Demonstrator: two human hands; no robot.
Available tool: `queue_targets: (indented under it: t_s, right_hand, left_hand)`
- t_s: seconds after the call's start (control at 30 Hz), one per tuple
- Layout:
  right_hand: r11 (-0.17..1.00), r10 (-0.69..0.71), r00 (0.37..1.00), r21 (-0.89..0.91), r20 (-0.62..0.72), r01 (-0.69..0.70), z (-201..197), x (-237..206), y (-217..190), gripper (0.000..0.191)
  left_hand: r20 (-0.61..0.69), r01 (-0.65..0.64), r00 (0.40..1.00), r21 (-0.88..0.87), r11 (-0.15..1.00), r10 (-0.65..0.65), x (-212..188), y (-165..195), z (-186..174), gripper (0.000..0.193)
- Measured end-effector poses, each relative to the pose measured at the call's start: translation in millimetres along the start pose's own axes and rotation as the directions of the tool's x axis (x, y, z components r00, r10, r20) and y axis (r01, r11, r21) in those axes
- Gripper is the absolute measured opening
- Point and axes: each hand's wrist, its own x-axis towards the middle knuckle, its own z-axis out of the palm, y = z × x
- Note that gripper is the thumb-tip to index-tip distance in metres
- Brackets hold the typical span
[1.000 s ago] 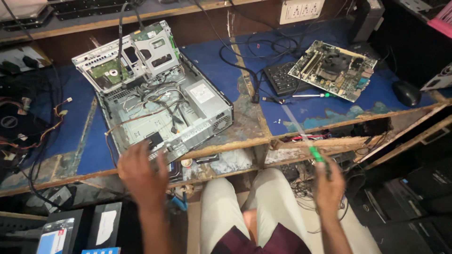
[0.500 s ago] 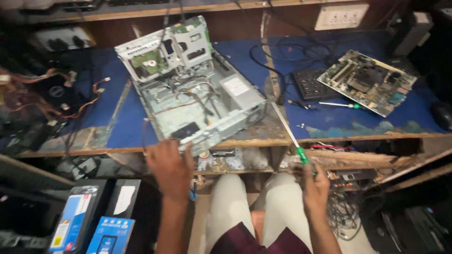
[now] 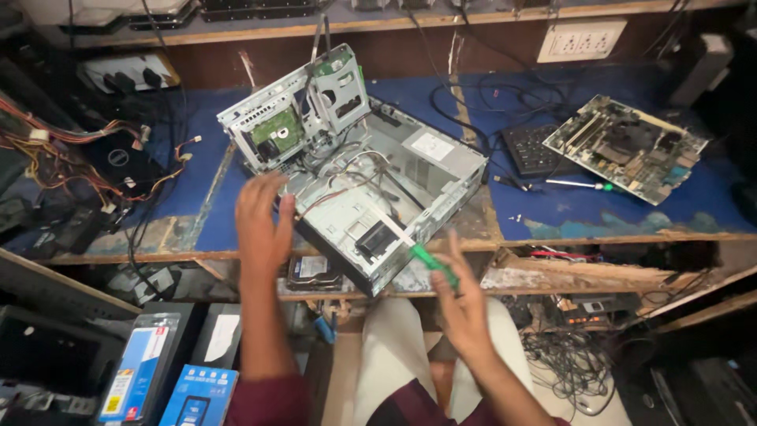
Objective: The person installs a power supply unit into a computer case and secures it with a screwdriver. They then place a motherboard into the case, aligning it with the mounting points.
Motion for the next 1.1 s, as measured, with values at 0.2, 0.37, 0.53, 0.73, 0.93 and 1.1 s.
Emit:
queue_targets:
  t_s: [0.2, 0.37, 0.53, 0.73, 0.93, 1.1]
  right_hand:
    - [0.998, 0.049, 0.982, 0.032, 0.183, -0.056, 39, -6, 7, 0.032]
    - [0.993, 0.035, 0.978, 0.105, 0.207, -0.057, 31, 4, 34, 0.034]
    - [0.983, 0.049, 0.981, 0.167, 0.187, -0.081, 1, 45, 86, 0.035]
    - [0.729, 0.282, 0.953, 0.62, 0.116, -0.291, -34, 101, 112, 0.04]
    - [0.795, 0.244, 0.97, 0.578, -0.025, -0.185, -69, 99, 94, 0.039]
    - [0.766, 0.255, 0.967, 0.606, 0.016, -0.212, -81, 64, 78, 0.039]
  left_hand:
    - [0.074, -0.054, 0.996, -0.05, 0.997, 0.057, -2, -48, 43, 0.03]
    - [-0.042, 0.176, 0.984, -0.005, 0.984, -0.176, -17, -35, 67, 0.034]
    - [-0.024, 0.079, 0.997, 0.112, 0.991, -0.076, -16, -8, 72, 0.034]
    - [0.057, 0.08, 0.993, 0.284, 0.955, -0.1, -15, 65, 75, 0.053]
    - [0.102, 0.111, 0.986, 0.166, 0.98, -0.129, -32, 118, 71, 0.071]
    - [0.13, 0.127, 0.981, 0.131, 0.983, -0.144, -44, 121, 69, 0.069]
